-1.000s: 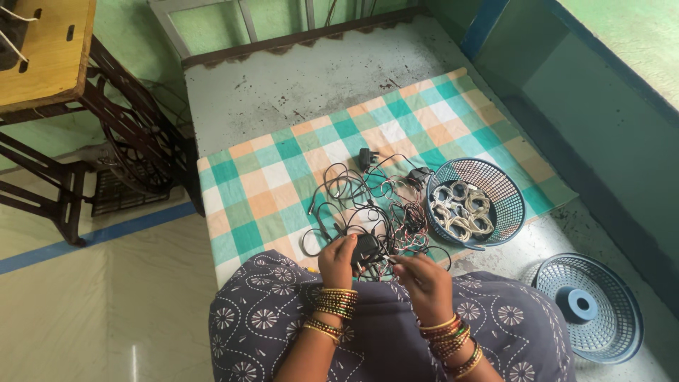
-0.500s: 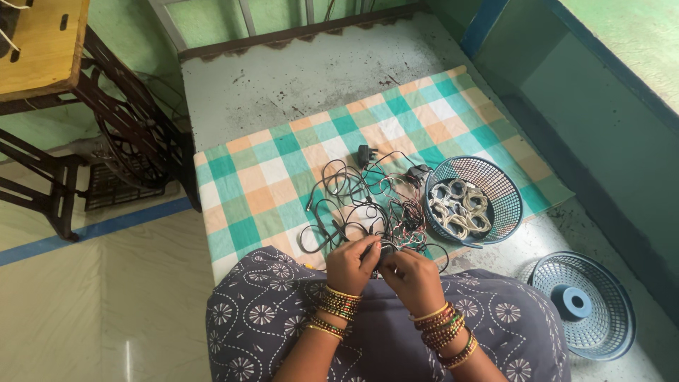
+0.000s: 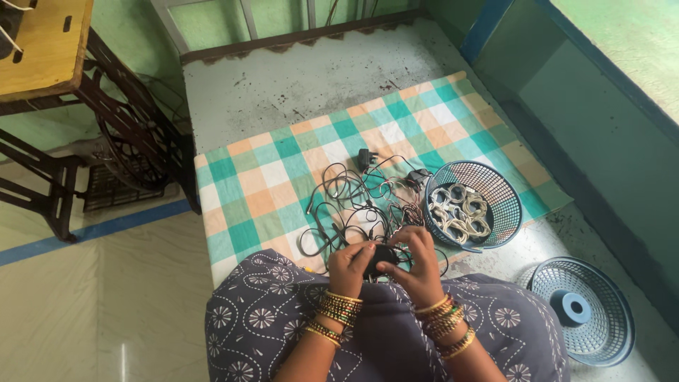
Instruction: The person sits on the floor and assembles small electronic components by hand, connecting wires to black plastic housings. They place finished units into a nearby basket and continue handling additional components from a pile on the bed.
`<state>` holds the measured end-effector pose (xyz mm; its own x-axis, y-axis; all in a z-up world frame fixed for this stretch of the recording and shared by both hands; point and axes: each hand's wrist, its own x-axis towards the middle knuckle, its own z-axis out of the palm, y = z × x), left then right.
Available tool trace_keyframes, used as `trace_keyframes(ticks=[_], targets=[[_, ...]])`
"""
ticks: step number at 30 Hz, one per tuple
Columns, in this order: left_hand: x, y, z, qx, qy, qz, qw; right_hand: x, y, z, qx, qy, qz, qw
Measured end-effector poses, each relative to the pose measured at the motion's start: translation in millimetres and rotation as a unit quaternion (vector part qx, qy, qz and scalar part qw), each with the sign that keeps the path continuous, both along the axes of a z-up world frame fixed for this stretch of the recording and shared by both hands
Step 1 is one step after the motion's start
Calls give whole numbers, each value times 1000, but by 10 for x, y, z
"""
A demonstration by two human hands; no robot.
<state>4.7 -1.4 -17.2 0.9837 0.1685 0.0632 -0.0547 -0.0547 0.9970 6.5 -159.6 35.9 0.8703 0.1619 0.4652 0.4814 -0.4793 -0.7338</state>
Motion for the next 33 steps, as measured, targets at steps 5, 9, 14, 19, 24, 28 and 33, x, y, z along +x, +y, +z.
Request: trace_keyframes(ticks=[5,9,14,19,24,28,33], targets=[[19,-44,-290,-102,32,26,994,-84,70,-212,85,-6,-9,996],[131,-54,-614,-228,51,35,972,-69,84,-353,215,69,101,969],[114,-69,-647,-258,64,32,964,-9,116,-472,205,100,83,970],[110,-44,-492,-208,31,22,977,0,161,-438,233,118,96,960],[65,30,-233,-284,171,3,944,-22,106,-521,505,177,108,838],[89,66,-168,-360,184,18,915,-20,-26,-867,480,252,125,831],[90,90,-118,-370,203,31,906,-120,54,-1063,346,294,108,884]])
